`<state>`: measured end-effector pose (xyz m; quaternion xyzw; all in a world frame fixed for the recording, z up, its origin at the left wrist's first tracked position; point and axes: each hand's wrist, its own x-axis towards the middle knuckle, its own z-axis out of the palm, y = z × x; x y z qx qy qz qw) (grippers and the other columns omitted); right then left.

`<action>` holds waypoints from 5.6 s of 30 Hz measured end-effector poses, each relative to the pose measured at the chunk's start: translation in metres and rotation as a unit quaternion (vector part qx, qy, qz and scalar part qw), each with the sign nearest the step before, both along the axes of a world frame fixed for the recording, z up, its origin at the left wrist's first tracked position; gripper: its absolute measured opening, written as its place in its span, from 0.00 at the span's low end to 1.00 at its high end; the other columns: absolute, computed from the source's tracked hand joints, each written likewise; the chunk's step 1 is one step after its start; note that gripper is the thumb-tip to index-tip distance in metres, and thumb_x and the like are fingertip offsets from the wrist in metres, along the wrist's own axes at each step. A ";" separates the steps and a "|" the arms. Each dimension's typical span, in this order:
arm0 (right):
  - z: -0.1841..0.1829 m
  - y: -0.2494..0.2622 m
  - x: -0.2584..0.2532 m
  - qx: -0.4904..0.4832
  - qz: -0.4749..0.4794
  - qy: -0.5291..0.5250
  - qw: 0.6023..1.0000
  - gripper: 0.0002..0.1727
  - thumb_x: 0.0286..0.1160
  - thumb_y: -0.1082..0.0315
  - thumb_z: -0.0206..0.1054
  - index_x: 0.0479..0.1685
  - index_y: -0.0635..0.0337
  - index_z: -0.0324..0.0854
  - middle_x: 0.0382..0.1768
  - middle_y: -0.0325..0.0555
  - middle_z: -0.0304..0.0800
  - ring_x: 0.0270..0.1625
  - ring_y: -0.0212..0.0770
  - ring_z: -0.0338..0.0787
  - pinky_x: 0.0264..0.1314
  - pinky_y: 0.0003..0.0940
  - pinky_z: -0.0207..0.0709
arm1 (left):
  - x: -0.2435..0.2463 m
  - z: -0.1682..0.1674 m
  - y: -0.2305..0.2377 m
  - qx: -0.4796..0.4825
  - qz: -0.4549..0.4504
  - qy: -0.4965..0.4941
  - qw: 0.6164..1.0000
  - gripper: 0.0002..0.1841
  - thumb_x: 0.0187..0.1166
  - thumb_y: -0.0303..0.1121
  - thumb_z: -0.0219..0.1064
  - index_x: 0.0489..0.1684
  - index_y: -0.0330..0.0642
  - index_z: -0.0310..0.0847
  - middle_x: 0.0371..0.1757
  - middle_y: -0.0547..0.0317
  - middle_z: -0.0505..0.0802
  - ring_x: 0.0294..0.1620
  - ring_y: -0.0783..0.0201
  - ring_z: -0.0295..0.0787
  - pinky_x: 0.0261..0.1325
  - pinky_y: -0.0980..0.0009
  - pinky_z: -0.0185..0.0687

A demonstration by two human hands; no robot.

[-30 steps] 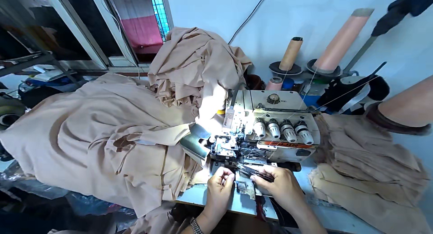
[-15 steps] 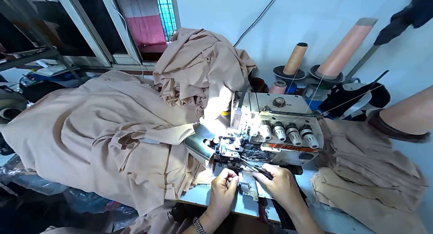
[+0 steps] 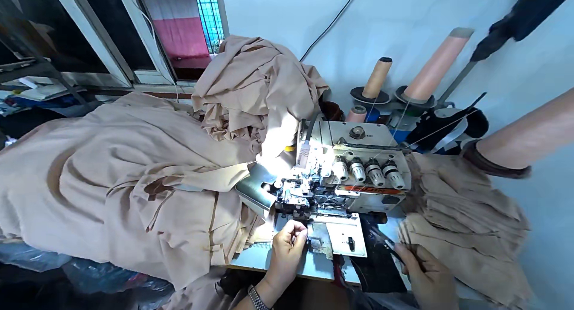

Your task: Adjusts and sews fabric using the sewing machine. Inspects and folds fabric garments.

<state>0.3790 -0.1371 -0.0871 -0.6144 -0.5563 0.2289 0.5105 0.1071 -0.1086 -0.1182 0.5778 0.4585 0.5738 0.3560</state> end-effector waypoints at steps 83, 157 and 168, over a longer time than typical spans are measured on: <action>-0.013 0.029 -0.106 0.093 -0.122 0.082 0.985 0.18 0.85 0.63 0.61 0.54 0.71 0.85 0.43 0.45 0.87 0.35 0.21 0.81 0.37 0.17 0.75 | -0.050 0.044 -0.013 0.124 0.184 -0.011 0.975 0.12 0.87 0.28 0.54 0.44 0.30 0.83 0.38 0.58 0.88 0.37 0.73 0.84 0.44 0.75 0.84; 0.085 0.048 0.038 0.043 0.068 -0.481 0.873 0.09 0.70 0.83 0.71 0.44 0.67 0.93 0.45 0.64 0.90 0.49 0.65 0.92 0.52 0.64 0.85 | -0.055 0.015 0.057 -0.025 0.050 -0.239 0.969 0.23 0.95 0.37 0.39 0.83 0.40 0.64 0.74 0.55 0.82 0.74 0.67 0.79 0.77 0.66 0.77; 0.087 0.079 0.009 0.091 0.109 -0.500 0.854 0.09 0.61 0.87 0.74 0.31 0.64 0.90 0.37 0.53 0.93 0.44 0.56 0.93 0.47 0.54 0.87 | -0.056 0.011 0.059 -0.026 0.061 -0.235 0.970 0.24 0.95 0.37 0.38 0.84 0.38 0.63 0.76 0.54 0.81 0.76 0.67 0.77 0.78 0.66 0.75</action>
